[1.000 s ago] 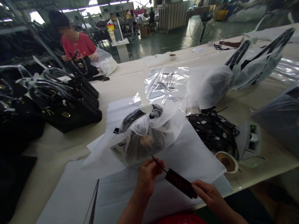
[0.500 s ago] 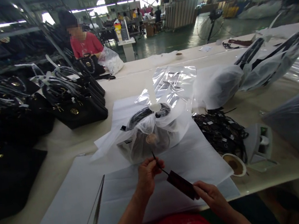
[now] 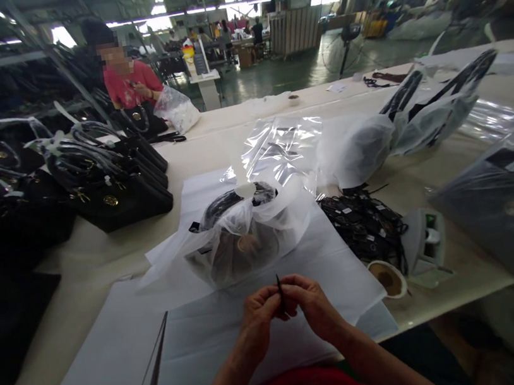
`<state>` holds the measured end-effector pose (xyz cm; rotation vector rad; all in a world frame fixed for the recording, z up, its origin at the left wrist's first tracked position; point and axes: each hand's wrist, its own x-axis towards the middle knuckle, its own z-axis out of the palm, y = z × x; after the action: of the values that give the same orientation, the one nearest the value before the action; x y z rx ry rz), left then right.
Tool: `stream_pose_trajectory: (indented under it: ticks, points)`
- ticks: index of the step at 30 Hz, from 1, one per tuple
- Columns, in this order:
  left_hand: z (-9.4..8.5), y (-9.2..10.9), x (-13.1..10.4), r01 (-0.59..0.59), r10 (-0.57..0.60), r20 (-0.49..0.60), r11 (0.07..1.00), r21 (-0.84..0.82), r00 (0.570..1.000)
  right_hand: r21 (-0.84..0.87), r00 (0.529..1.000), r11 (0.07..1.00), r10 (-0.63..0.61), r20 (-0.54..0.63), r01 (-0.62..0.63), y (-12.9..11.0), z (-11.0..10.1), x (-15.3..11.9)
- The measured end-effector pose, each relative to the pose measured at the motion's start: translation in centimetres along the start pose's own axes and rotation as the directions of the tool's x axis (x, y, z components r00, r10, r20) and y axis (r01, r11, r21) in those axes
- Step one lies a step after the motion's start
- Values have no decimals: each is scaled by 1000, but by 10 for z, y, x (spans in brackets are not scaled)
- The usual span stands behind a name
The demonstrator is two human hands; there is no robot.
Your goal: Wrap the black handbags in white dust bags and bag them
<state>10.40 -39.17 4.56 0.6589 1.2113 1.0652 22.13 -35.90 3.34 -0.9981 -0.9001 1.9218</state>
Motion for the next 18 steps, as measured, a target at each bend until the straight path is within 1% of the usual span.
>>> stream_pose_trajectory:
  ticks: [2, 4, 10, 12, 15, 18]
  points:
    - [1, 1, -1, 21, -21, -9, 1000, -13, 1000, 85, 999, 996, 40, 3, -40, 4, -1, 2]
    - [3, 1, -2, 39, -40, -14, 999, -20, 999, 127, 997, 989, 72, 8, -72, 7, -3, 3]
    - [6, -1, -2, 73, -73, -14, 997, -1, 997, 138, 991, 982, 131, 3, -130, 6, -7, 3]
    - [7, 0, -2, 87, -87, -20, 996, 13, 996, 113, 993, 987, 114, -10, -112, 5, -8, 2]
    - [9, 0, -1, 84, -83, -21, 994, 65, 996, 12, 997, 999, 49, -56, -49, 4, -10, 2]
    - [11, -3, 3, 36, -31, -32, 980, 198, 999, -110, 996, 994, -17, -83, 8, 4, -13, 2]
